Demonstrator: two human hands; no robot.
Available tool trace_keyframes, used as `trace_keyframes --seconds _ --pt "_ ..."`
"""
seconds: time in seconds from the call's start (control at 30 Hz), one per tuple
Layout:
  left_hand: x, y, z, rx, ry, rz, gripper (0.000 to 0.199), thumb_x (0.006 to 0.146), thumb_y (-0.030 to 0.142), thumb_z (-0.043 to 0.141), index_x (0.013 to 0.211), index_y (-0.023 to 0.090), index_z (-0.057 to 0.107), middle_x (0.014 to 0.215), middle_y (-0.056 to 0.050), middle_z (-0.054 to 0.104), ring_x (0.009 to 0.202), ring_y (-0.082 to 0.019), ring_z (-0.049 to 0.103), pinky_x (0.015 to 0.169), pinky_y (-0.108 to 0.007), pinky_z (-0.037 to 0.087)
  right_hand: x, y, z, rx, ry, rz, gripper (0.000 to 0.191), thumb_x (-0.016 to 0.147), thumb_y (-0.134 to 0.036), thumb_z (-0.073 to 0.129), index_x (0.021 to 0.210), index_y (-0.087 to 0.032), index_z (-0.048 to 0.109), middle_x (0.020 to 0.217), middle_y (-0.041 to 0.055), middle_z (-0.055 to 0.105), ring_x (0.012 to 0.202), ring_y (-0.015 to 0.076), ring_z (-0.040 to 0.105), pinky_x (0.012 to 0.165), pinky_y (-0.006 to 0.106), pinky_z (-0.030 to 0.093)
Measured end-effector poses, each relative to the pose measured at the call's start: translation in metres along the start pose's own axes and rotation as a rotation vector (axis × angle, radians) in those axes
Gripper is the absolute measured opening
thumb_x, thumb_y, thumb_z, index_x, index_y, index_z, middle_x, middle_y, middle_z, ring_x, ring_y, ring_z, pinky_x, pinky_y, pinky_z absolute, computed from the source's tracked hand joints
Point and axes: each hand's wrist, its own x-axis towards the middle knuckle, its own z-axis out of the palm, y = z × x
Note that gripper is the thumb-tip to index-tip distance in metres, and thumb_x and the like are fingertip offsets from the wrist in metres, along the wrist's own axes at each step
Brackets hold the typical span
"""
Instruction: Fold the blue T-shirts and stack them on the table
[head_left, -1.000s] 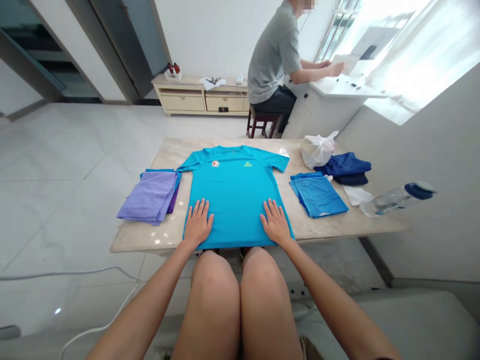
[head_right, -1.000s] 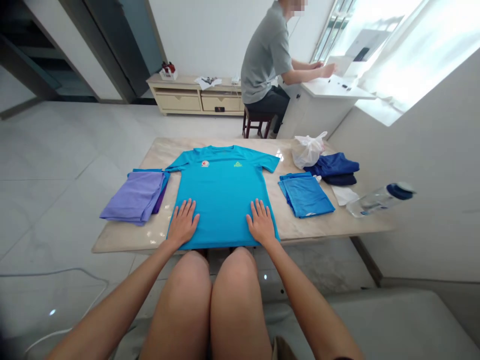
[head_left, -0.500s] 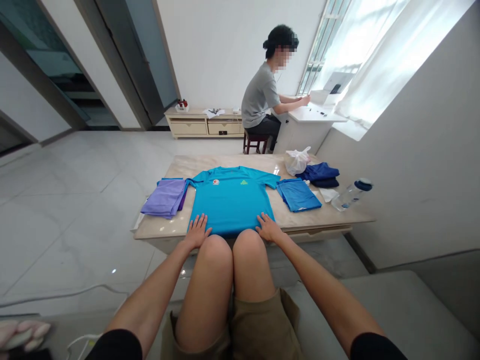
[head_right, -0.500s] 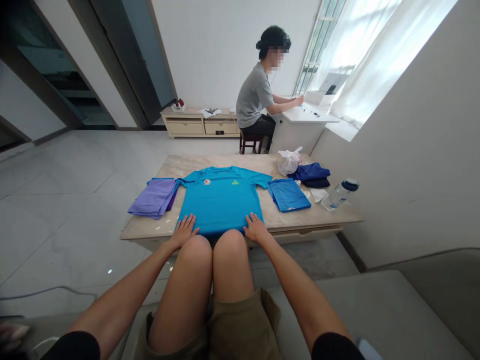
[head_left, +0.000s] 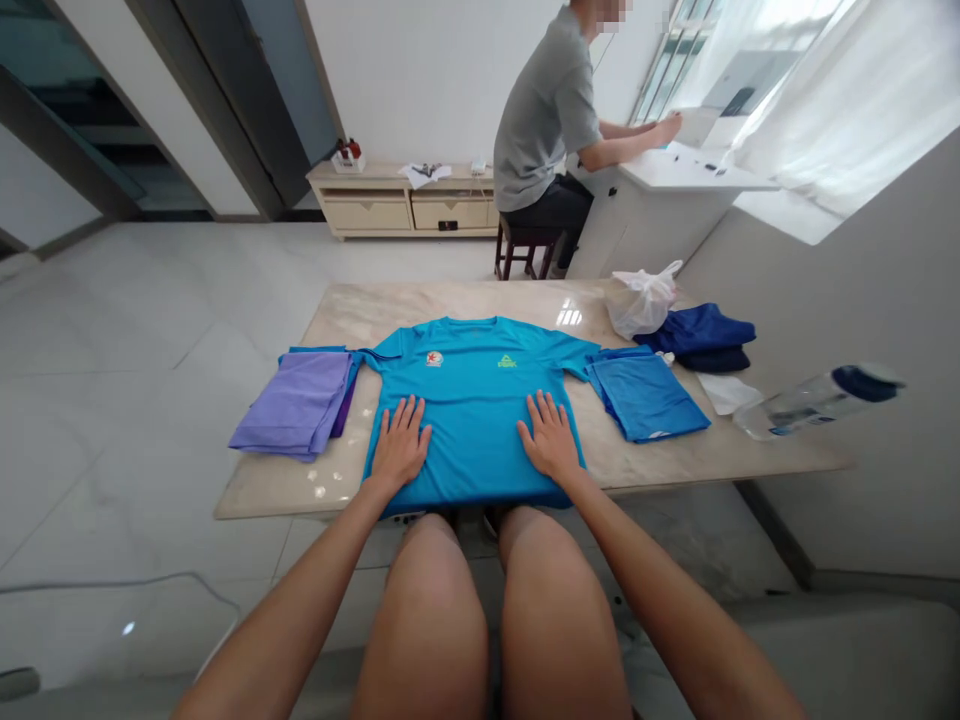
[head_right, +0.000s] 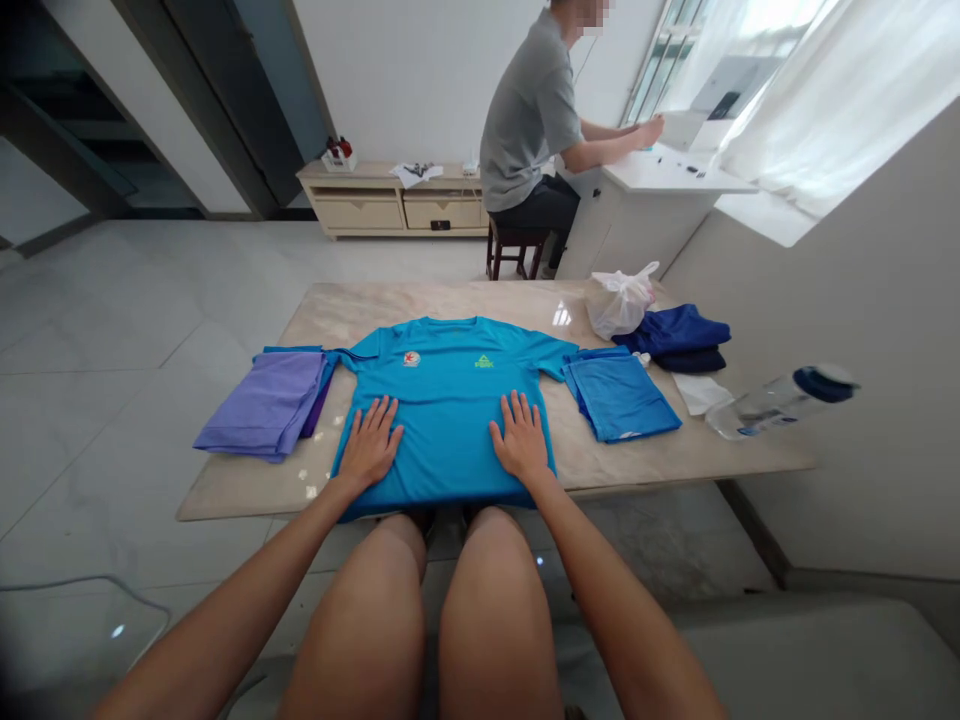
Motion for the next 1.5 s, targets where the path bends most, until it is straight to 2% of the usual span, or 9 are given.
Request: trace_keyframes --seconds 0.17,0.27,0.5,0.87,0.93,1.03,1.17,1.3,1.5 --pt "0.034 -0.003 0.006 -0.016 -0.002 -0.012 0.070 0.115 0.048 0.026 0.177 0.018 0.036 0.184 -0.009 0.030 0.172 -0.030 0.025 0.142 -0.058 0.016 0.037 0.012 0.009 -0.023 0.020 -0.017 0.072 0.116 -0.053 0.030 0.178 -0.017 0.033 0.186 0.0119 0.022 0.173 0.0333 0.020 0.139 0.058 0.017" --pt "0.035 -0.002 0.005 -0.028 0.004 -0.027 0.072 0.114 0.049 0.027 0.177 0.015 0.033 0.183 -0.011 0.032 0.172 -0.030 0.026 0.141 -0.057 0.017 0.041 0.010 0.005 -0.031 -0.004 -0.017 0.072 0.116 -0.051 0.031 0.178 -0.015 0.033 0.186 0.0133 0.022 0.173 0.0336 0.019 0.139 0.058 0.017" --pt "-0.016 0.003 0.002 -0.013 0.024 -0.027 0.071 0.114 0.049 0.030 0.174 0.014 0.040 0.183 -0.012 0.032 0.171 -0.034 0.027 0.140 -0.060 0.020 -0.002 0.001 0.004 0.010 0.035 0.004 0.072 0.116 -0.047 0.031 0.176 -0.006 0.035 0.185 0.0177 0.022 0.172 0.0340 0.021 0.139 0.056 0.019" --pt "-0.082 0.011 -0.015 0.020 -0.005 0.003 0.064 0.112 0.046 0.039 0.170 0.019 0.049 0.178 -0.014 0.043 0.168 -0.037 0.034 0.136 -0.060 0.028 -0.077 0.001 -0.009 -0.049 -0.036 -0.084 0.069 0.114 -0.047 0.040 0.174 -0.012 0.041 0.183 0.0178 0.030 0.170 0.0359 0.028 0.136 0.056 0.028" --pt "-0.090 0.012 -0.023 0.030 -0.016 0.025 0.060 0.111 0.046 0.043 0.162 0.018 0.058 0.171 -0.018 0.053 0.161 -0.039 0.044 0.130 -0.059 0.037 -0.083 0.000 -0.018 -0.058 -0.060 -0.093 0.068 0.112 -0.047 0.045 0.169 -0.010 0.048 0.179 0.0204 0.037 0.167 0.0381 0.035 0.132 0.056 0.035" --pt "-0.088 0.011 -0.035 0.037 -0.030 0.057 0.047 0.111 0.043 0.046 0.142 0.017 0.070 0.147 -0.020 0.068 0.138 -0.038 0.062 0.115 -0.055 0.051 -0.077 0.000 -0.038 -0.049 -0.113 -0.076 0.054 0.112 -0.041 0.045 0.148 -0.011 0.071 0.156 0.0239 0.065 0.148 0.0405 0.060 0.120 0.054 0.051" --pt "-0.049 0.010 -0.040 -0.053 -0.004 0.104 0.041 0.113 0.038 0.044 0.137 0.019 0.070 0.137 -0.017 0.071 0.126 -0.034 0.067 0.110 -0.052 0.055 -0.029 -0.008 -0.062 -0.049 -0.154 -0.048 0.050 0.113 -0.032 0.037 0.127 -0.013 0.081 0.111 0.0228 0.082 0.113 0.0390 0.079 0.107 0.054 0.058" --pt "0.028 0.020 -0.028 -0.154 0.030 0.146 0.050 0.115 0.038 0.037 0.154 0.018 0.060 0.159 -0.015 0.063 0.148 -0.031 0.058 0.127 -0.050 0.044 0.052 -0.025 -0.061 -0.010 -0.092 -0.222 0.051 0.112 -0.024 0.038 0.150 -0.009 0.067 0.150 0.0232 0.070 0.143 0.0345 0.065 0.122 0.049 0.050" --pt "0.134 0.018 0.012 -0.176 -0.071 0.065 0.064 0.116 0.043 0.027 0.170 0.014 0.047 0.178 -0.014 0.044 0.167 -0.029 0.037 0.140 -0.054 0.022 0.155 -0.020 0.000 0.092 -0.088 -0.280 0.060 0.116 -0.031 0.029 0.165 -0.007 0.054 0.172 0.0187 0.051 0.165 0.0307 0.041 0.135 0.052 0.033"
